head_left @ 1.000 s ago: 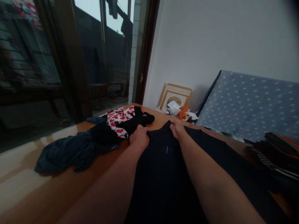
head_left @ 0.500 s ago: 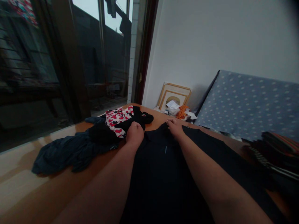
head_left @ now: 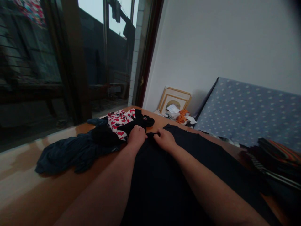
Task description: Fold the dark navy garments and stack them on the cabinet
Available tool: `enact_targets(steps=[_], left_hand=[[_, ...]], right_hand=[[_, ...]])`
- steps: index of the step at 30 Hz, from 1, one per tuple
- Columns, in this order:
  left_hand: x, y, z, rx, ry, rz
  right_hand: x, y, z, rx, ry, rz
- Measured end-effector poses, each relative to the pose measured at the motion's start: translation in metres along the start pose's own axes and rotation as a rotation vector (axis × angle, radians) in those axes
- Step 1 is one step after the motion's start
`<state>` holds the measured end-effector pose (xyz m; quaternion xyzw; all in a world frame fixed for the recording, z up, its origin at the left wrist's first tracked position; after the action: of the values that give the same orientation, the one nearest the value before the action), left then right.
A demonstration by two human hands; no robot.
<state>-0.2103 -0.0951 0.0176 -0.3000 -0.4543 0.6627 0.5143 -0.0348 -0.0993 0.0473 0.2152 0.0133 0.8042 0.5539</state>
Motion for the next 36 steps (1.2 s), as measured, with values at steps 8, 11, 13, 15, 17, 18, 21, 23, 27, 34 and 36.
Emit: enact_targets(steps=[8, 11, 13, 15, 17, 18, 21, 23, 27, 34, 36], left_hand=[[-0.013, -0.016, -0.003, 0.251, 0.061, -0.024], [-0.011, -0.014, -0.003, 0.266, 0.039, -0.013], [-0.010, -0.013, -0.003, 0.273, 0.019, -0.007], [-0.010, -0.012, -0.003, 0.288, 0.007, -0.008], [-0.011, -0.013, -0.003, 0.311, 0.012, -0.019], [-0.013, -0.014, -0.003, 0.329, 0.015, -0.033], [-0.020, -0.021, -0.005, 0.414, 0.024, -0.172], [-0.025, -0.027, -0.009, 0.483, 0.042, -0.303], [-0.032, -0.030, -0.016, 0.587, 0.126, -0.400], [-0.033, -0.028, -0.016, 0.705, 0.115, -0.341], [-0.033, -0.028, -0.016, 0.712, 0.099, -0.326]], right_hand=[[0.003, -0.010, -0.008, 0.323, 0.042, 0.052], [-0.005, -0.001, -0.015, 0.330, 0.194, 0.167], [-0.009, 0.002, -0.016, 0.326, 0.248, 0.205], [-0.010, 0.002, -0.012, 0.302, 0.226, 0.197], [-0.012, 0.001, -0.010, 0.237, 0.213, 0.191], [-0.013, 0.000, -0.009, 0.193, 0.221, 0.195], [-0.015, -0.001, -0.012, 0.082, 0.256, 0.210], [-0.014, -0.004, -0.014, 0.067, 0.257, 0.212], [-0.005, -0.022, -0.014, 0.061, 0.176, 0.067], [0.000, -0.089, -0.015, -0.160, 0.111, -0.318], [0.000, -0.103, -0.016, -0.154, 0.121, -0.377]])
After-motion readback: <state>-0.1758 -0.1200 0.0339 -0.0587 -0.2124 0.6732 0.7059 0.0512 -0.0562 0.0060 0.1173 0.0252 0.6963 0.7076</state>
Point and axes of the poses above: each hand's wrist, its own x-axis towards the middle knuckle, its own z-axis out of the back of the hand, y = z × x, the point moved 4 cm from there along x, towards the middle knuckle, and after that the axes turned 6 degrees about -x, right-handed, at the moved point
